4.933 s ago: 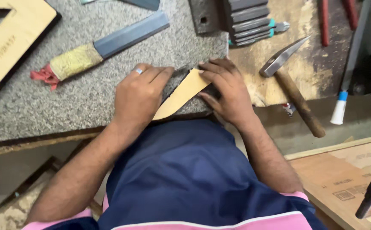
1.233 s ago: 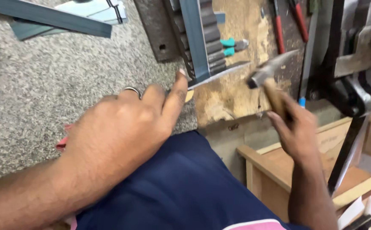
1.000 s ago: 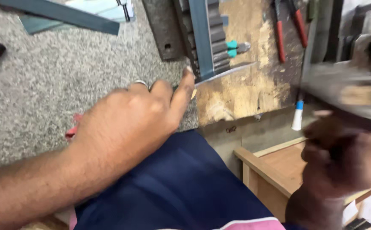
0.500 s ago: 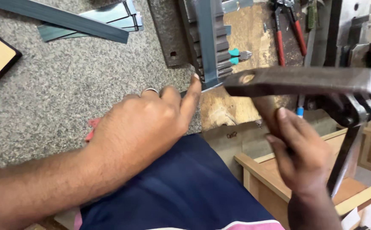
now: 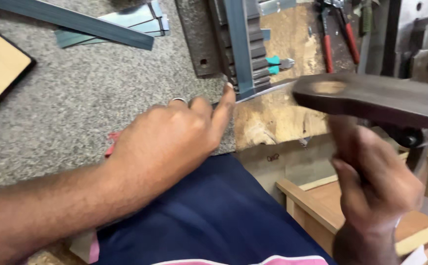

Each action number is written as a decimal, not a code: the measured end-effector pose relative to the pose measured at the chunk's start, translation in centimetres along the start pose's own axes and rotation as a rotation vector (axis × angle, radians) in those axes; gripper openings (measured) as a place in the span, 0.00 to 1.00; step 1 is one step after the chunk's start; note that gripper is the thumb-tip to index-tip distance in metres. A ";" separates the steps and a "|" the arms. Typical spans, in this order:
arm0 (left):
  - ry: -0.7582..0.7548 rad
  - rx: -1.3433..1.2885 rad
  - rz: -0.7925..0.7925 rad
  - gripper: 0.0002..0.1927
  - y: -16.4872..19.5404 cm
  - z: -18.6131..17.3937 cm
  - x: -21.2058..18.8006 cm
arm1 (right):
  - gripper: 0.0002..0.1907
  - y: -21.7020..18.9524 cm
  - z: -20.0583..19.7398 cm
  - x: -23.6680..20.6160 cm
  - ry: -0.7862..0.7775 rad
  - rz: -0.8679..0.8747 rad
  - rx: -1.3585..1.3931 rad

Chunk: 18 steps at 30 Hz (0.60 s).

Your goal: The person repeatedly hammers a thin metal strip against a stepped metal form to bend it into a curved shoe stay. They periodically place the strip on a cardboard template to check the shape, then resume hammering. Finally, they place the finished curved metal pieces into cutouts on the template.

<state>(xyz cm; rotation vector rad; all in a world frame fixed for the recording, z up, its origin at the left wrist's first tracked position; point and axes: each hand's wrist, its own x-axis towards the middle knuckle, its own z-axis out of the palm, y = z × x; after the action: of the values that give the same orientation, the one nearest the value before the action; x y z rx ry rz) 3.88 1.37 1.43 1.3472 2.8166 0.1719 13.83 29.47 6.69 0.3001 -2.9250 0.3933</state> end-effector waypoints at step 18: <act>0.357 -0.653 -0.540 0.24 -3.3 2.5 -4.8 | 0.32 9.4 9.7 -8.8 -0.162 0.387 0.268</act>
<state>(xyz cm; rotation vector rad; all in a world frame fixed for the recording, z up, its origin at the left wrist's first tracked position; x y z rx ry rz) 4.49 -4.20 -1.53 0.4387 2.8357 1.2719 18.87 37.19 -6.53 -0.2199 -3.0823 0.8560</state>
